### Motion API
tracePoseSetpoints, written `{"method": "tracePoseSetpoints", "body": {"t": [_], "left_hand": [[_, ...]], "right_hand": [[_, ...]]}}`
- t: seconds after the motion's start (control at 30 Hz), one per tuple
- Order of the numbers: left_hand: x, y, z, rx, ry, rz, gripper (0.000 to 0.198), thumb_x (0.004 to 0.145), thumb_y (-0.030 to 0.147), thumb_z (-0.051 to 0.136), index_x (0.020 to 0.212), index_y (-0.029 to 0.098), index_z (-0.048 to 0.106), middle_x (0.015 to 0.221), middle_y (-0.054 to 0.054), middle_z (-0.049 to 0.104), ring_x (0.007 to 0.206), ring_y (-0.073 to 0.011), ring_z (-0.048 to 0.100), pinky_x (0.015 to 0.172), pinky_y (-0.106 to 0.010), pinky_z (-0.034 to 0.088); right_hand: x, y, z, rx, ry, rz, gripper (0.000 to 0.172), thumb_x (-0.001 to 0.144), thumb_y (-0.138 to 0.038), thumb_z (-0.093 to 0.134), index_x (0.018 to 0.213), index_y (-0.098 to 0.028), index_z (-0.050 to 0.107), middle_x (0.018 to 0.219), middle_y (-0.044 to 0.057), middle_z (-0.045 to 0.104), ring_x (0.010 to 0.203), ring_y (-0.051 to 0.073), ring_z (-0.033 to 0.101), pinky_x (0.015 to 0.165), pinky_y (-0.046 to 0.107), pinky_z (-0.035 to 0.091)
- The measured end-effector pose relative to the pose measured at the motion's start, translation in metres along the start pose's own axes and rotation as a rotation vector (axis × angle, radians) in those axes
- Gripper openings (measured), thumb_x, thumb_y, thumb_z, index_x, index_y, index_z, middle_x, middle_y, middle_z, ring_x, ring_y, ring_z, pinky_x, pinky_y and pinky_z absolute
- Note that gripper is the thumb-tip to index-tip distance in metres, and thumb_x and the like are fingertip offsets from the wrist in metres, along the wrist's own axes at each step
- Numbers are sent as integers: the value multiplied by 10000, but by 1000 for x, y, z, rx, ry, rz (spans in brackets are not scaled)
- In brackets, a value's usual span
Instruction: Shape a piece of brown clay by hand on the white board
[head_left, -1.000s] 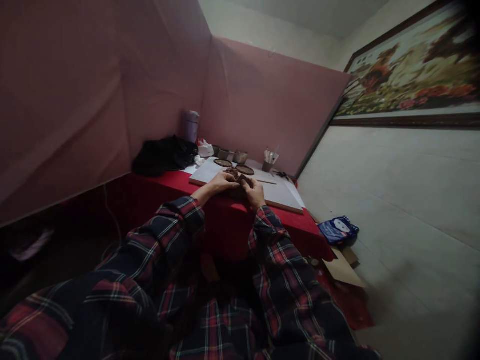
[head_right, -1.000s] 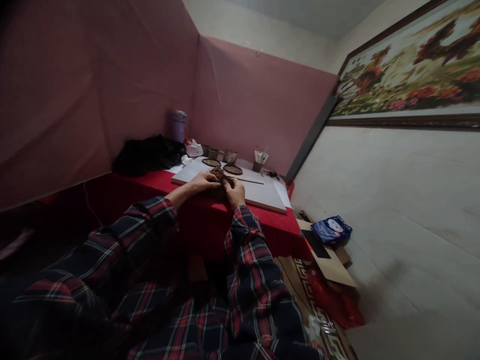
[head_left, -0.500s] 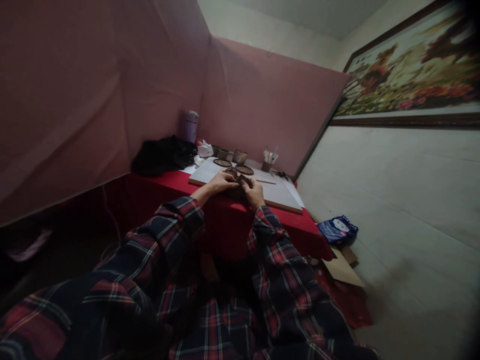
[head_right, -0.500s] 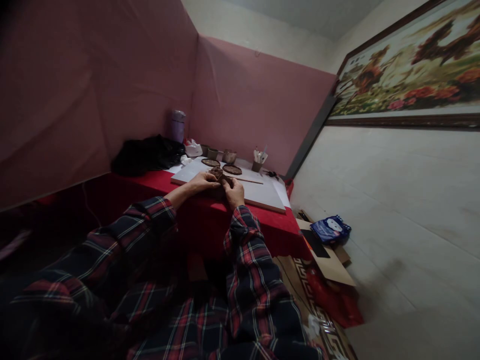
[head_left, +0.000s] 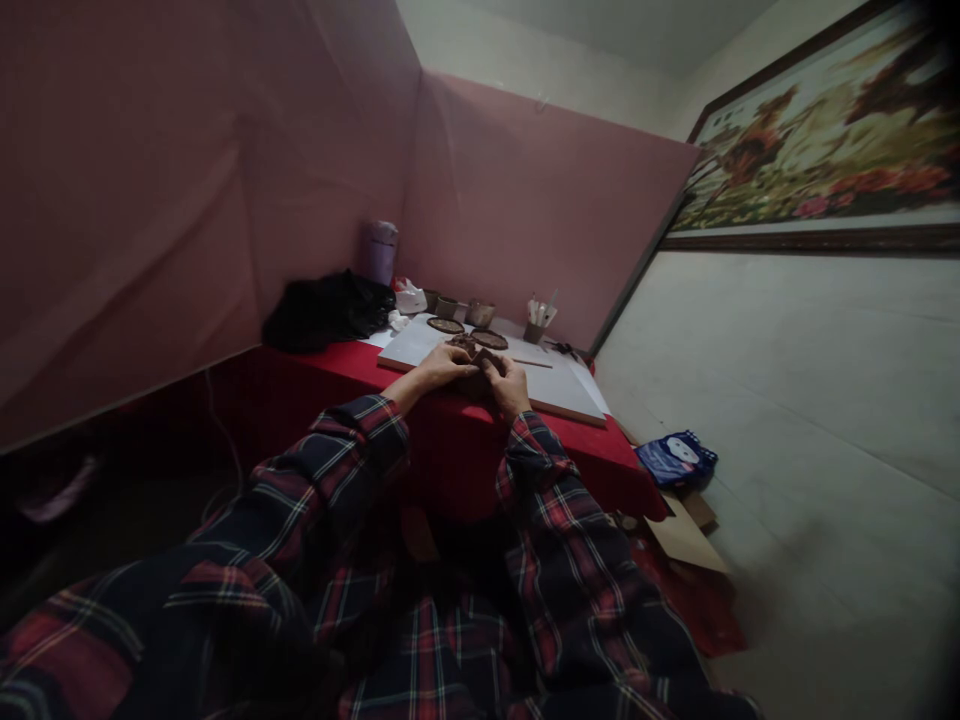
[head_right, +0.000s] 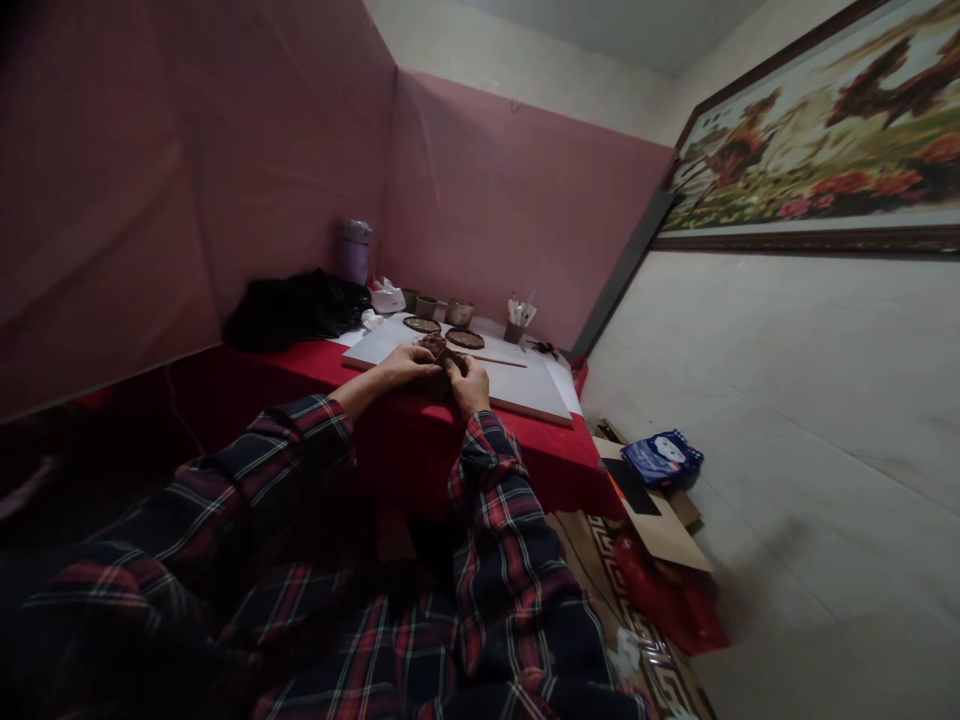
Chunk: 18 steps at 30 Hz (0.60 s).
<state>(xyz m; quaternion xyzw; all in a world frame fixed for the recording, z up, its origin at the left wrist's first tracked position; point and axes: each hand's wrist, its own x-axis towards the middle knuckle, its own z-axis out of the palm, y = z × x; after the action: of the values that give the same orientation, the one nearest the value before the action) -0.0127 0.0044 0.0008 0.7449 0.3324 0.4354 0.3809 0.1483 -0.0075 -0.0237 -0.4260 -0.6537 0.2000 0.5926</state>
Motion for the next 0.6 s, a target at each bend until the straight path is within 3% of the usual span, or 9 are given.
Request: {"method": "tracePoseSetpoints", "body": {"t": [0.43,0.6], "left_hand": [[0,-2,2,151,41,73,216,662,305,625,763,119,669,732,-26,646,675,-140,552,662,-263,444],[0,-2,2,170,34,69,237,681,333,613,744,111,666,676,-15,619,613,-126,516,589,-249,414]], "right_hand": [[-1,0,0,-6,7,-4,318,777,-437,604,932,-165,662,959,80,720,899,229,651,850,379,511],[-1,-1,-1,-27,8,-4,319,775,-433,608,941,-166,665,966,71,721,918,224,649,866,371,505]]}}
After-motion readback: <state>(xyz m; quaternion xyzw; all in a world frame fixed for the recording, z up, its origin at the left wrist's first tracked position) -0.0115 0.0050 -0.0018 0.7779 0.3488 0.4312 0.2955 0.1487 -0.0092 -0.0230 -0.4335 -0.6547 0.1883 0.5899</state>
